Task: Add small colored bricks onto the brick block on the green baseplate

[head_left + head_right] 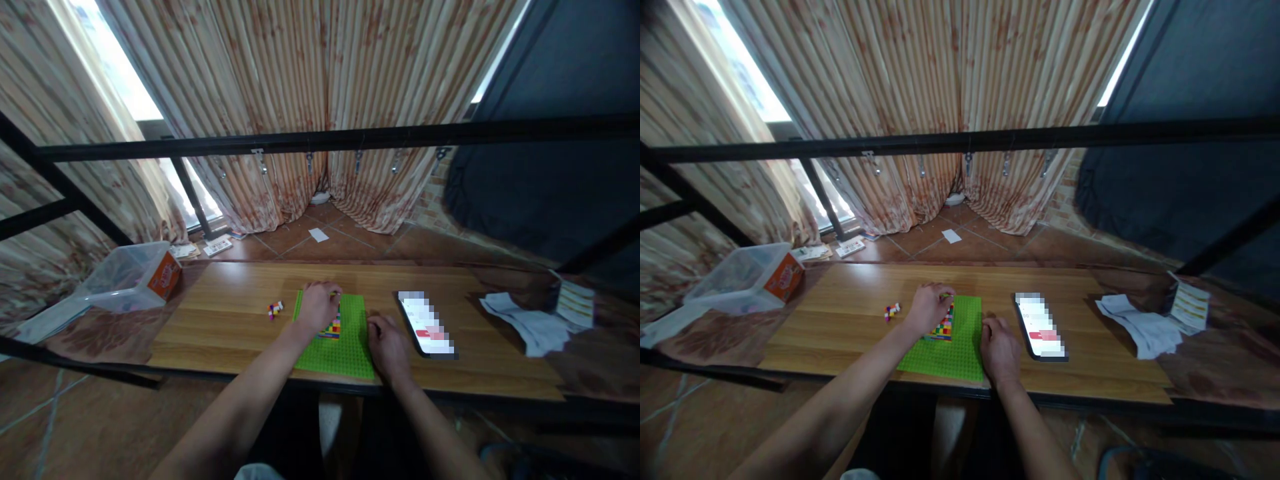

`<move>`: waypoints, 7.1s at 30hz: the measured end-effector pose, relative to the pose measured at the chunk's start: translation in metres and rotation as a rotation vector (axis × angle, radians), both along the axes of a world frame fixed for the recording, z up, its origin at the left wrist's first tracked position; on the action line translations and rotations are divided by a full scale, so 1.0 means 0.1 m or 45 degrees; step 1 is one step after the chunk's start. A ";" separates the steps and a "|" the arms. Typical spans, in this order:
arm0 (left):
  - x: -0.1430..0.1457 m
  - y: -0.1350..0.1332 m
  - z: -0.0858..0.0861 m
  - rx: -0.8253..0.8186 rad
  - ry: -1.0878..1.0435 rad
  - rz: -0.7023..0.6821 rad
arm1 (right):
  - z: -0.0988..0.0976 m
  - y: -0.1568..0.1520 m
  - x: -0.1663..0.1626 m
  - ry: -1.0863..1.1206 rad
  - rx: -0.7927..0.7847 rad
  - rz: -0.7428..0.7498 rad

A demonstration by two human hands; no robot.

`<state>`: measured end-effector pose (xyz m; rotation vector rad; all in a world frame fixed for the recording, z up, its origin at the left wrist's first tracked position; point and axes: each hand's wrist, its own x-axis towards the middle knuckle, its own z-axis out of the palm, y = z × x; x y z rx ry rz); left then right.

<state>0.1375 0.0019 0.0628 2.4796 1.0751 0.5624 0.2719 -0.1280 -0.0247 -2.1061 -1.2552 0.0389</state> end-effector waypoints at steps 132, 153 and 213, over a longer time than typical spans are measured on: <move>-1.28 0.03 -0.54 -0.056 0.250 0.717 | -0.04 -0.02 0.06 -0.076 -0.047 0.029; -0.42 -0.26 0.16 -0.142 -0.312 -0.068 | -0.03 0.00 0.03 -0.014 -0.025 0.013; -0.05 -0.01 -0.14 0.112 0.013 -0.059 | -0.06 -0.02 0.06 -0.002 0.019 0.062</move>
